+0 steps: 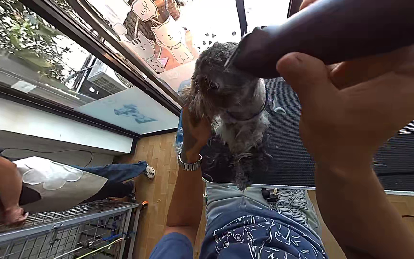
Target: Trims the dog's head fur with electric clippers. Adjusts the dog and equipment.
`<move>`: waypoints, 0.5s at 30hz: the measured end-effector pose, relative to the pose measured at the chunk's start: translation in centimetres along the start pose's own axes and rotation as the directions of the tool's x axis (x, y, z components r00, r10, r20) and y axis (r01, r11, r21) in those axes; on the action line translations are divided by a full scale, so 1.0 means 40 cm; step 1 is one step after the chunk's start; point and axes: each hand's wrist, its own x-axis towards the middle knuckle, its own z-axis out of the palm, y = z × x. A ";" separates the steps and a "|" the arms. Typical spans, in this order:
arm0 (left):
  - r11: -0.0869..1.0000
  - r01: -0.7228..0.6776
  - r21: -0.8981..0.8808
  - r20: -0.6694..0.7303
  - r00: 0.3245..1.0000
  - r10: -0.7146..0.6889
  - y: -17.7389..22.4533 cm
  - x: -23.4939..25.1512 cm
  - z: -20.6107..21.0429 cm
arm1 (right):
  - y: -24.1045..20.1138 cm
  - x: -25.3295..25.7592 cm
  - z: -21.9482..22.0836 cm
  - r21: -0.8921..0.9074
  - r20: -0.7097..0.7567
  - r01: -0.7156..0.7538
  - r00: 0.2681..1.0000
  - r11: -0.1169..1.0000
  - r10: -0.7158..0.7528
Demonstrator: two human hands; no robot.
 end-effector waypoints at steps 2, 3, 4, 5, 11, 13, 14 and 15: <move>0.999 0.000 0.040 0.028 1.000 -0.001 0.016 -0.004 -0.006 | -0.005 0.015 0.012 -0.071 0.035 0.004 0.999 0.997 -0.001; 0.998 0.021 0.058 0.063 0.998 -0.025 0.024 -0.010 -0.014 | -0.006 0.019 0.015 -0.086 0.053 0.005 0.999 0.996 -0.001; 0.997 0.026 0.068 0.083 0.996 -0.032 0.026 -0.013 -0.020 | -0.006 0.020 0.017 -0.100 0.066 0.007 0.998 0.995 -0.001; 0.998 0.023 0.066 0.083 0.996 -0.028 0.025 -0.012 -0.020 | -0.007 0.018 0.016 -0.106 0.080 0.009 0.997 0.994 -0.001; 0.999 -0.031 0.012 0.092 0.995 0.030 0.028 -0.010 -0.028 | -0.021 -0.023 0.011 -0.083 0.110 -0.021 0.993 0.996 0.030; 0.999 -0.053 0.011 0.115 0.992 0.051 0.031 -0.008 -0.031 | -0.030 -0.046 -0.003 -0.116 0.143 -0.075 0.986 0.990 0.091; 0.998 -0.064 0.012 0.123 0.990 0.062 0.033 -0.005 -0.031 | -0.032 -0.050 -0.008 -0.110 0.141 -0.088 0.985 0.990 0.104; 0.997 -0.075 0.017 0.123 0.990 0.072 0.037 -0.001 -0.031 | -0.032 -0.050 -0.010 -0.079 0.113 -0.094 0.988 0.992 0.103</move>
